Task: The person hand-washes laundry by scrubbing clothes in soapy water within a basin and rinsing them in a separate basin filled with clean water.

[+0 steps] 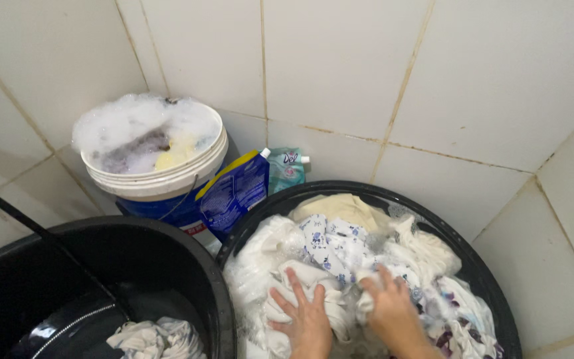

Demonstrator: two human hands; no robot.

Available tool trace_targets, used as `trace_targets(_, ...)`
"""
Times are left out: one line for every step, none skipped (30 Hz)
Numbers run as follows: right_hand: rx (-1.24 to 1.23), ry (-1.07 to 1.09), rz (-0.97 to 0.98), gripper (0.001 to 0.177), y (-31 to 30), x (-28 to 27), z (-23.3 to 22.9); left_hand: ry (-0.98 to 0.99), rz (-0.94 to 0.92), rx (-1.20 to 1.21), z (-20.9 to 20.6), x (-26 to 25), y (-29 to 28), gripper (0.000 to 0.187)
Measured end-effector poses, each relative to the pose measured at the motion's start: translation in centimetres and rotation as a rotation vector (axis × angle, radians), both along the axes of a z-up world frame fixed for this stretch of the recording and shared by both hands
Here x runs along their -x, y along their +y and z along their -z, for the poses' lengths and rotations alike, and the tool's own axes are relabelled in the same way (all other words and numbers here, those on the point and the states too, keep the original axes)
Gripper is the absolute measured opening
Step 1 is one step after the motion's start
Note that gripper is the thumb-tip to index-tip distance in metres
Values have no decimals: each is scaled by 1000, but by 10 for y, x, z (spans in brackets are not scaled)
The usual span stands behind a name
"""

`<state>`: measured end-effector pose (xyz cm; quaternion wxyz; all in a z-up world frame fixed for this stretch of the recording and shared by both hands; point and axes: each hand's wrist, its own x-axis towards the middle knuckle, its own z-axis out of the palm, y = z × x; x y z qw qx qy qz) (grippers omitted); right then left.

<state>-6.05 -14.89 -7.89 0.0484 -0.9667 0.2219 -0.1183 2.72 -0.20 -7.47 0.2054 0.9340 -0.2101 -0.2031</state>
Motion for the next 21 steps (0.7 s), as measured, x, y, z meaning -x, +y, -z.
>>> trace_targets(-85, 257, 72, 62, 8, 0, 7, -39, 11, -18, 11, 1, -1, 43)
trace_targets(-134, 426, 97, 62, 15, -2, 10, -47, 25, -32, 23, 2, -1, 39)
trace_targets(-155, 507, 96, 61, 18, -4, 10, -55, 37, -43, 34, 4, -2, 34)
trace_targets(-150, 543, 89, 60, 20, -6, 11, -64, 49, -53, 47, 6, -4, 30)
trace_targets(-163, 565, 73, 60, 24, -4, 14, -98, 93, -19, 63, 7, 0, 36)
trace_targets(-174, 583, 65, 59, 26, -4, 18, -135, 133, 17, 79, 6, 3, 37)
trace_targets(-182, 594, 58, 58, 25, -4, 23, -156, 169, 39, 93, 6, 2, 38)
trace_targets(-187, 604, 52, 58, 23, -4, 27, -164, 183, 51, 105, 7, 1, 38)
trace_targets(-193, 610, 48, 57, 19, -4, 31, -169, 193, 65, 115, 8, -2, 39)
trace_targets(-198, 612, 44, 56, 14, -3, 31, -171, 199, 81, 122, 9, -5, 40)
trace_targets(-207, 619, 43, 56, 10, -1, 31, -164, 200, 91, 129, 10, -6, 41)
trace_targets(-215, 617, 40, 55, 7, 2, 32, -159, 209, 108, 135, 15, -7, 41)
trace_targets(-223, 622, 39, 55, 3, 4, 33, -163, 212, 117, 138, 15, -10, 42)
trace_targets(-232, 622, 39, 54, -1, 5, 34, -158, 207, 129, 141, 15, -12, 43)
trace_targets(-244, 625, 36, 53, -3, 7, 38, -150, 202, 143, 143, 16, -12, 44)
trace_targets(-255, 627, 35, 53, -4, 9, 41, -148, 200, 151, 145, 16, -12, 45)
trace_targets(-265, 632, 36, 52, -5, 9, 44, -138, 194, 167, 146, 18, -12, 46)
trace_targets(-280, 633, 36, 52, -5, 10, 46, -128, 188, 181, 142, 18, -12, 47)
trace_targets(-293, 637, 38, 51, -5, 10, 47, -119, 182, 195, 145, 18, -11, 48)
trace_targets(-312, 641, 39, 51, -5, 10, 47, -108, 169, 216, 135, 17, -10, 49)
trace_targets(-322, 640, 43, 50, -8, 9, 46, -97, 153, 242, 120, 16, -11, 50)
